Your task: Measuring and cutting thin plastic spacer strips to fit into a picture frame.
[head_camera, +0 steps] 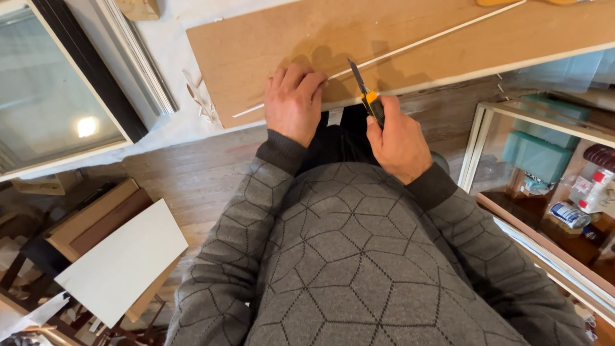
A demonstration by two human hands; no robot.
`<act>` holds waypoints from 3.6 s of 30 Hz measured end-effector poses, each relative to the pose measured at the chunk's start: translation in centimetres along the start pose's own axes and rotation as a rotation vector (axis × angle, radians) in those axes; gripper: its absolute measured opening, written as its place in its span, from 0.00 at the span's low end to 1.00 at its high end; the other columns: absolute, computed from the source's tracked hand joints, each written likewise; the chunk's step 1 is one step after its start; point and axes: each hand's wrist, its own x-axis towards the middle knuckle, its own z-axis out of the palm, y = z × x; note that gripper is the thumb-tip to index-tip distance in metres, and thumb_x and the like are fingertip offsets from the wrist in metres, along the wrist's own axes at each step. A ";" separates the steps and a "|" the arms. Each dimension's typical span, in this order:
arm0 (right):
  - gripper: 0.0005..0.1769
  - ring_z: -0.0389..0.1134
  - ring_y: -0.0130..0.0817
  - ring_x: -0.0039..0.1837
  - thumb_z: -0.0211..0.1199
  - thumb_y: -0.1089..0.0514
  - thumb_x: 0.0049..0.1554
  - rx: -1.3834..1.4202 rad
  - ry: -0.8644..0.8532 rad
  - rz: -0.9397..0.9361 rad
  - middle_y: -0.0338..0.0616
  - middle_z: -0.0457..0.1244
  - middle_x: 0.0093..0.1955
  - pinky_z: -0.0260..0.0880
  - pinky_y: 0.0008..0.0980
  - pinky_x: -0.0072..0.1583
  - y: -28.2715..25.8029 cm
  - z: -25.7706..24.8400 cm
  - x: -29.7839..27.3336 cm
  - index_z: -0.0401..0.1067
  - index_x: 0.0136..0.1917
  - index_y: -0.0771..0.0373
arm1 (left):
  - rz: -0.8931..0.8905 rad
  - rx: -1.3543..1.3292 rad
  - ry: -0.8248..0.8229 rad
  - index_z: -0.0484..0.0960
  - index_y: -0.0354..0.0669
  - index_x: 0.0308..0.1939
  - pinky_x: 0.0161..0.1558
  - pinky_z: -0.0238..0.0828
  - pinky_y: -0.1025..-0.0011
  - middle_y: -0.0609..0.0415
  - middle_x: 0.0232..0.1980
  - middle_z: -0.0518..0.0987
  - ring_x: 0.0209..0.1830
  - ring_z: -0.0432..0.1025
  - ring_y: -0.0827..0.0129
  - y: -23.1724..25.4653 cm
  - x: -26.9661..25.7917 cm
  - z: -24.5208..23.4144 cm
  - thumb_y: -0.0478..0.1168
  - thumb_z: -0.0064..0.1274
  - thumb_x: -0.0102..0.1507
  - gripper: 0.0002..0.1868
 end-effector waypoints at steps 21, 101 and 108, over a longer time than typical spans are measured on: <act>0.16 0.74 0.37 0.39 0.61 0.57 0.65 0.235 -0.044 0.037 0.48 0.68 0.38 0.71 0.35 0.44 -1.4 -3.1 0.7 0.65 0.60 0.69 | -0.909 -1.176 0.357 0.83 0.33 0.46 0.35 0.66 0.80 0.58 0.37 0.79 0.33 0.70 0.78 0.1 -2.7 -0.7 0.31 0.61 0.65 0.07; 0.14 0.68 0.61 0.48 0.58 0.57 0.70 -0.346 -0.331 -0.387 0.60 0.66 0.44 0.66 0.51 0.47 8.2 -17.4 6.7 0.68 0.64 0.66 | 0.466 0.592 -0.026 0.82 0.41 0.42 0.57 0.64 0.67 0.58 0.44 0.72 0.51 0.68 0.66 2.5 -0.1 3.2 0.40 0.52 0.65 0.07; 0.12 0.70 0.31 0.44 0.50 0.59 0.73 0.093 -0.181 -0.275 0.47 0.66 0.45 0.73 0.30 0.50 7.8 -18.8 3.5 0.62 0.62 0.72 | 0.042 0.306 0.036 0.80 0.41 0.45 0.51 0.72 0.64 0.53 0.45 0.79 0.47 0.74 0.61 8.2 -3.2 -0.4 0.35 0.59 0.65 0.06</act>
